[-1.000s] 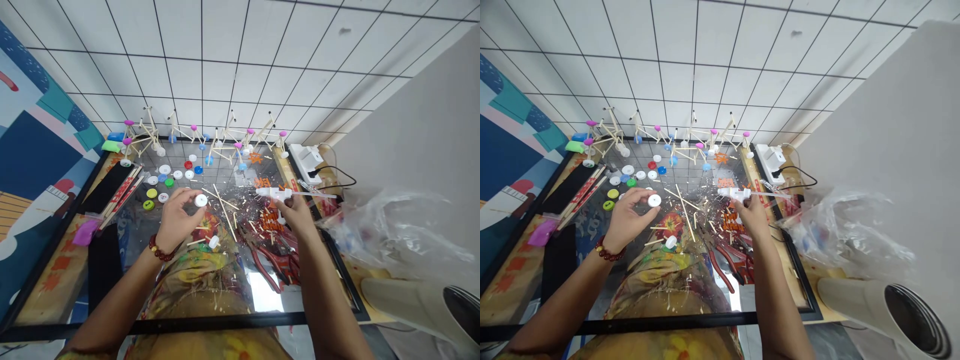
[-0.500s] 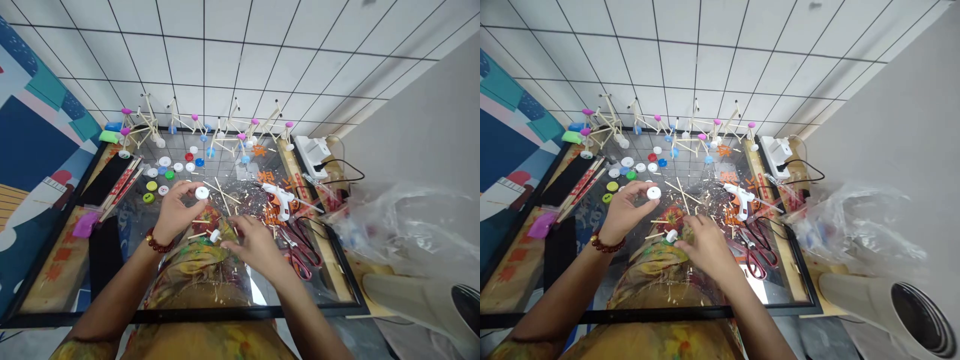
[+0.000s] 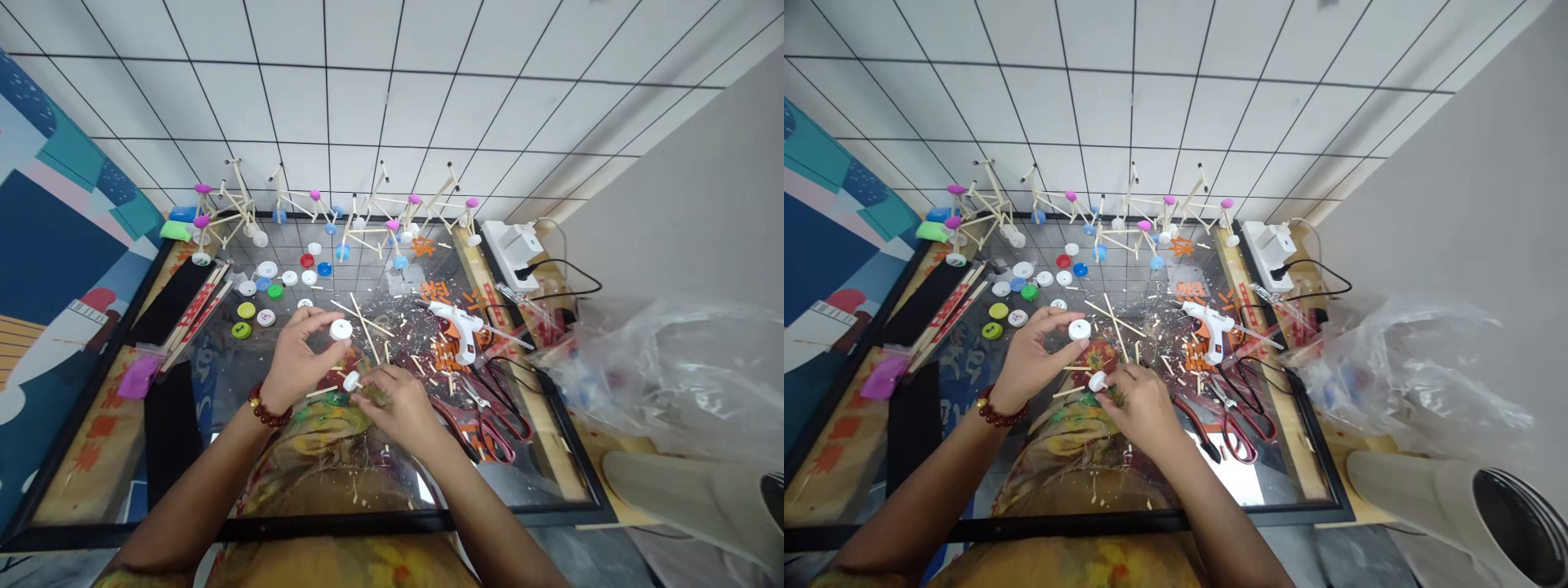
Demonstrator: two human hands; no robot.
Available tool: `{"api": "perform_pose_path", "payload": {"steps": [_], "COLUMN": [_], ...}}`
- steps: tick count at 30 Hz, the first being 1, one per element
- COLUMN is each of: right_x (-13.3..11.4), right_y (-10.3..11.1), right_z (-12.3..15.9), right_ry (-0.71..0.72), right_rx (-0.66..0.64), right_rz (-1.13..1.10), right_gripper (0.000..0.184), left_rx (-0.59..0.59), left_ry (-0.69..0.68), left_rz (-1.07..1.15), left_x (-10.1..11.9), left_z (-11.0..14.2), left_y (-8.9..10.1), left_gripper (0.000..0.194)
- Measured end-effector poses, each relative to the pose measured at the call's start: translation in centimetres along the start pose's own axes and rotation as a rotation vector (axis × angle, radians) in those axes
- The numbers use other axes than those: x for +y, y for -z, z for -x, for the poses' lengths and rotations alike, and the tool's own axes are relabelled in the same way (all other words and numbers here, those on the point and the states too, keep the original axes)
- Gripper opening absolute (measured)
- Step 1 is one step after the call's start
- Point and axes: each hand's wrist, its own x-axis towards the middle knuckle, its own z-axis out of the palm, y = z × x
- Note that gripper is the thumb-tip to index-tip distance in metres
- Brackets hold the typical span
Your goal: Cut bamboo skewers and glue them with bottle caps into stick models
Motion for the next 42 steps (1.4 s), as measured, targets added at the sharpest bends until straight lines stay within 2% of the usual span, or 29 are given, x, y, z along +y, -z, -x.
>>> {"api": "perform_pose_path", "payload": {"steps": [2,5,7,11,14,17,22,27,34,42], "right_x": [0.0,-0.2,-0.5,-1.4,-2.0,-2.5,-3.0,-2.9,-2.8,-2.9], "right_y": [-0.2,-0.3,0.1,1.4,2.2,2.5,2.3,1.9,1.7,1.7], "right_z": [0.0,0.0,-0.1,-0.6,-1.1,-1.7,-2.7,-3.5,-3.8,-4.1], "right_ry": [0.016,0.033,0.018,-0.010,-0.008,0.013,0.018,-0.008,-0.052,-0.068], "right_rx": [-0.027,0.013,0.125,0.339,0.384,0.390,0.387,0.368,0.350,0.368], "right_rz": [0.066,0.056,-0.069,-0.319,-0.342,-0.307,-0.282,-0.273,-0.282,-0.327], "right_gripper": [0.003,0.007,0.008,0.008,0.007,0.008,0.011,0.014,0.017,0.016], "left_rx": [-0.002,-0.034,-0.055,-0.107,-0.181,-0.216,-0.207,-0.168,-0.206,-0.204], "left_ry": [0.014,0.091,0.209,0.549,0.741,0.866,0.955,1.005,0.907,0.886], "left_rz": [0.017,0.131,0.322,0.839,1.152,1.311,1.391,1.344,1.190,1.176], "left_x": [-0.2,-0.5,-0.6,0.0,0.7,1.0,1.0,0.9,0.6,0.8], "left_z": [0.1,0.3,0.4,0.2,0.0,-0.1,-0.1,-0.2,0.1,0.2], "left_y": [-0.2,-0.3,-0.4,-0.2,0.0,0.1,-0.2,-0.4,-0.6,-0.9], "left_gripper": [0.029,0.028,0.028,0.026,0.019,0.015,0.013,0.011,0.013,0.014]}}
